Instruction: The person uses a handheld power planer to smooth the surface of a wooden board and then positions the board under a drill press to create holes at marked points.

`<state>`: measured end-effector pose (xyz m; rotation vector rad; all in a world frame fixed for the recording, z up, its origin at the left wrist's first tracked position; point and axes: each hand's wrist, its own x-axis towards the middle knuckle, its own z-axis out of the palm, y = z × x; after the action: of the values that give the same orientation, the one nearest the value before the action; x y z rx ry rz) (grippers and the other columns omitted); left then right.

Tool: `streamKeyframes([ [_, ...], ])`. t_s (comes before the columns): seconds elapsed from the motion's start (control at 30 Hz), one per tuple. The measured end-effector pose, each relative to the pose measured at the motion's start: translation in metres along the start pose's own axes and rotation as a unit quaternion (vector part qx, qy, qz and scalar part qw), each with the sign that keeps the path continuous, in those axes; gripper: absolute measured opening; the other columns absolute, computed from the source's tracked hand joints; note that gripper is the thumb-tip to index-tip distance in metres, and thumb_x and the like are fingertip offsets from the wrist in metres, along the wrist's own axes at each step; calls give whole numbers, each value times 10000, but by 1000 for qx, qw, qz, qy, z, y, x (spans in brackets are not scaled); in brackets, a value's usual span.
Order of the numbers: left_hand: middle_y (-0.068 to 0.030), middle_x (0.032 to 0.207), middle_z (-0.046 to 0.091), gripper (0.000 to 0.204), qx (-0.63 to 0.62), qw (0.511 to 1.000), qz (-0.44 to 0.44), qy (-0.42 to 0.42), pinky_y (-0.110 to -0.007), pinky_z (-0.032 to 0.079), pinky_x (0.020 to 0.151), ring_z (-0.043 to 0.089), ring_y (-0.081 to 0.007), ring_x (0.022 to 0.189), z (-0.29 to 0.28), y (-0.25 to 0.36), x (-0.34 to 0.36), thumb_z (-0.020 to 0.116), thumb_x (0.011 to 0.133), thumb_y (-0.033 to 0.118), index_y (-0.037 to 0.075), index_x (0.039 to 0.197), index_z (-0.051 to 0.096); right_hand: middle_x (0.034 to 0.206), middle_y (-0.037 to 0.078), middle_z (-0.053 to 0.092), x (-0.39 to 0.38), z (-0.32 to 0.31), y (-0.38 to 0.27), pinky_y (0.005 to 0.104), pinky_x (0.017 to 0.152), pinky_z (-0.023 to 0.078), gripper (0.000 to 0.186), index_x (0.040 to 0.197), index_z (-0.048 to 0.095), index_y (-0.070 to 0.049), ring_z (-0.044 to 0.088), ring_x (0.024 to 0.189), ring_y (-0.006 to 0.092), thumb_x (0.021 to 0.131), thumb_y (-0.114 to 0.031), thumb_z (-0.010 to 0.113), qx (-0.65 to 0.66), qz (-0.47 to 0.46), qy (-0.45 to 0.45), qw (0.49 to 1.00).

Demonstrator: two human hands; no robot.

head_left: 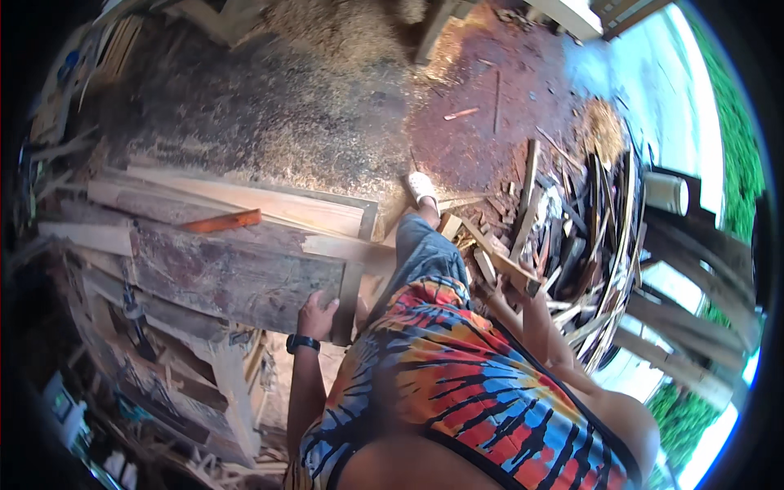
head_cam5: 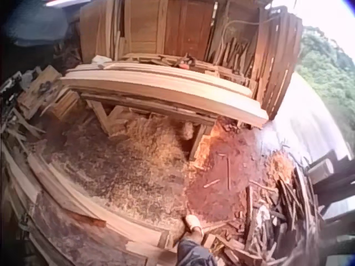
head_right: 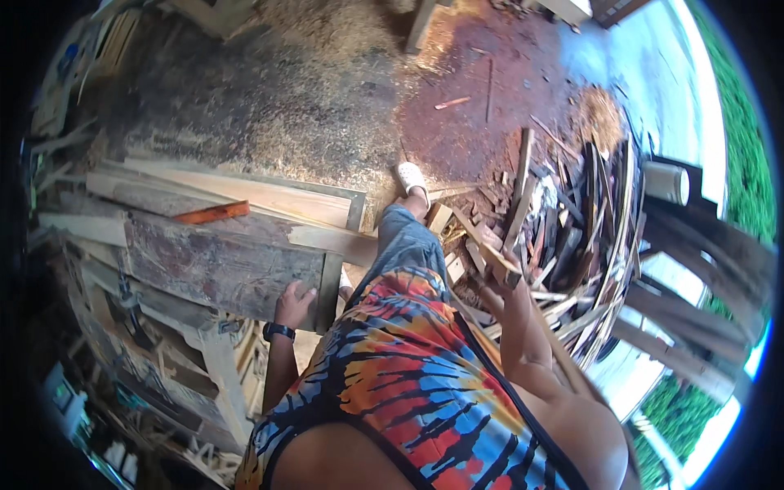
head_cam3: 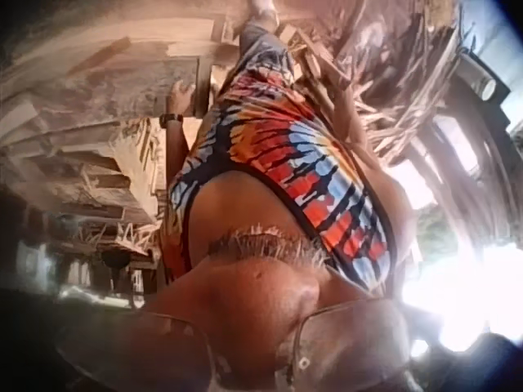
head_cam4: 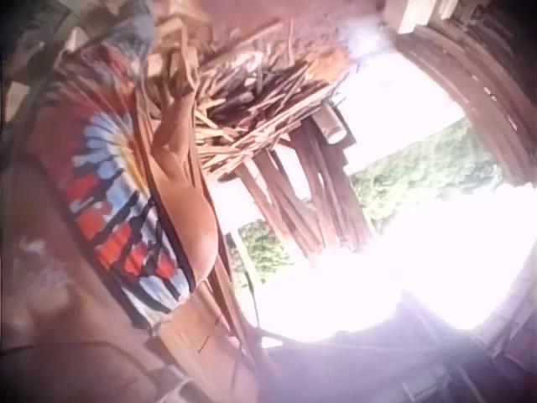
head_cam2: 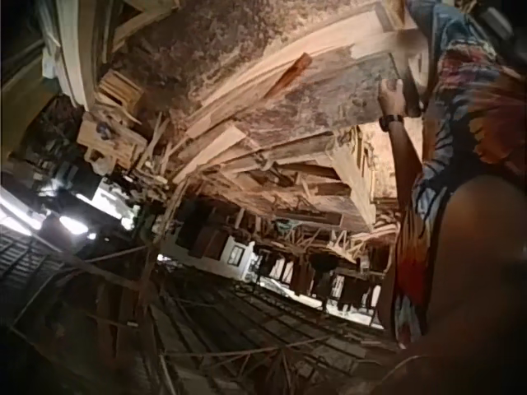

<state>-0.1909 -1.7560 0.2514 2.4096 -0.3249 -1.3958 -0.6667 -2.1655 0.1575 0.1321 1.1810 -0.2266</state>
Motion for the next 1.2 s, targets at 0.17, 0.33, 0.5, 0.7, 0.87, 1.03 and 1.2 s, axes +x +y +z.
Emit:
streamKeyframes([
  [0.17,-352,1603,258,1214,-47,982,-170,61,-412,376,1158,417,-377,1440,59,-4,62,769,812,549,-129,1563,99,862,120,670,14,129,-74,348,624,582,564,1227,597,-22,683,716,234,989,-532,563,-126,182,36,975],
  [0.33,-348,1509,431,1243,-202,932,-292,70,-375,402,1125,529,-327,1353,67,29,86,806,746,576,-149,1540,183,898,127,689,-22,238,-154,324,630,582,548,1184,618,-1,687,722,221,1013,-515,535,-317,159,-23,935],
  [0.5,-242,1384,618,812,-351,901,-251,41,-377,444,1066,587,-307,1286,45,51,89,778,788,535,-3,1374,613,970,141,697,-62,291,-200,400,773,561,388,1197,587,-26,677,829,270,1017,-368,548,-480,95,35,872],
  [0.7,-243,1400,603,808,-145,962,-230,31,-418,356,1164,517,-327,1374,80,16,126,751,801,558,16,1383,609,625,-3,567,-71,343,-214,289,587,448,264,826,670,-72,544,564,169,931,-313,687,-639,-24,-23,768],
  [0.87,-283,1603,298,1031,-204,918,-330,82,-449,242,1233,298,-418,1492,91,38,126,772,752,588,-28,1502,423,714,3,631,-48,404,-197,289,573,453,234,950,691,-40,578,602,140,878,-262,716,-775,-64,-75,624],
  [1.03,-288,1673,57,1274,-208,920,-309,118,-561,120,1256,-11,-486,1542,97,45,114,754,747,637,-38,1606,98,825,66,682,4,504,-156,340,602,541,509,1166,664,6,662,667,192,745,-199,864,-764,1,-94,639],
  [1.2,-281,1671,99,1213,-209,908,-346,107,-559,132,1260,40,-471,1548,89,49,118,746,783,617,-6,1612,116,944,95,687,50,632,-68,359,701,593,831,1451,485,-43,698,809,212,740,-166,896,-791,138,-248,542],
])
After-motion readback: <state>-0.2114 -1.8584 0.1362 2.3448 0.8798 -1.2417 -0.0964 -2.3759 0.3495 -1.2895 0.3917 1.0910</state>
